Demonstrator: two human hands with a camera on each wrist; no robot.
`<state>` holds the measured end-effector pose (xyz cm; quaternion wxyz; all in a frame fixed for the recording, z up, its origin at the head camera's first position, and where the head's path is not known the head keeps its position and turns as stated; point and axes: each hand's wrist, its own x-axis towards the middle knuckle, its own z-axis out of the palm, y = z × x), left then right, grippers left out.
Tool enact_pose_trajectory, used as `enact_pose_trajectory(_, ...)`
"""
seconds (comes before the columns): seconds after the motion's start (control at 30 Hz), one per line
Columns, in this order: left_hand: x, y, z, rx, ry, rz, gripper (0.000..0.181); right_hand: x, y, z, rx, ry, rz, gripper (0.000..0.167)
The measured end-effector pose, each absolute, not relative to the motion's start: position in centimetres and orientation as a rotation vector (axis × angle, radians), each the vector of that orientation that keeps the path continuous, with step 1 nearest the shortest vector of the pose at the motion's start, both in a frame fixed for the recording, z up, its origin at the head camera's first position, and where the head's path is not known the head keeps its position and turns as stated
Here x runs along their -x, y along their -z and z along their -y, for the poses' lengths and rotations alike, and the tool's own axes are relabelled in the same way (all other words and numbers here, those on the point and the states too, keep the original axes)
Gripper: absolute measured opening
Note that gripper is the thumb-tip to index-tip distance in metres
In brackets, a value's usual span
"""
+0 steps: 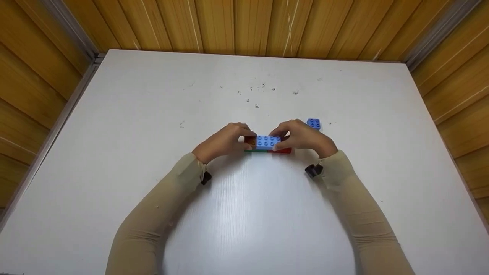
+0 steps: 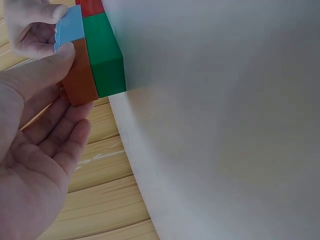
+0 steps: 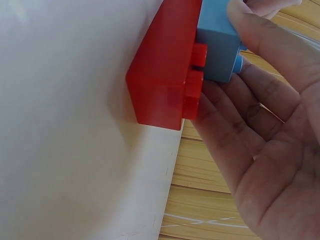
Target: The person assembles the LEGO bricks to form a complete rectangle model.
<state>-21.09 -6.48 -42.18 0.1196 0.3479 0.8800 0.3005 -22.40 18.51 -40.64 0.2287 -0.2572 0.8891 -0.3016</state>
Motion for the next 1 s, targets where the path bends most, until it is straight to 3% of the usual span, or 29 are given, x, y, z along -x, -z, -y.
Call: enact_pose_trajectory(1.0,21.35,42.29,6.24,-0.900,-0.979,-2.526,0.035,21.87,40.28,-18.59,0.781,0.753,-2.452,0.039)
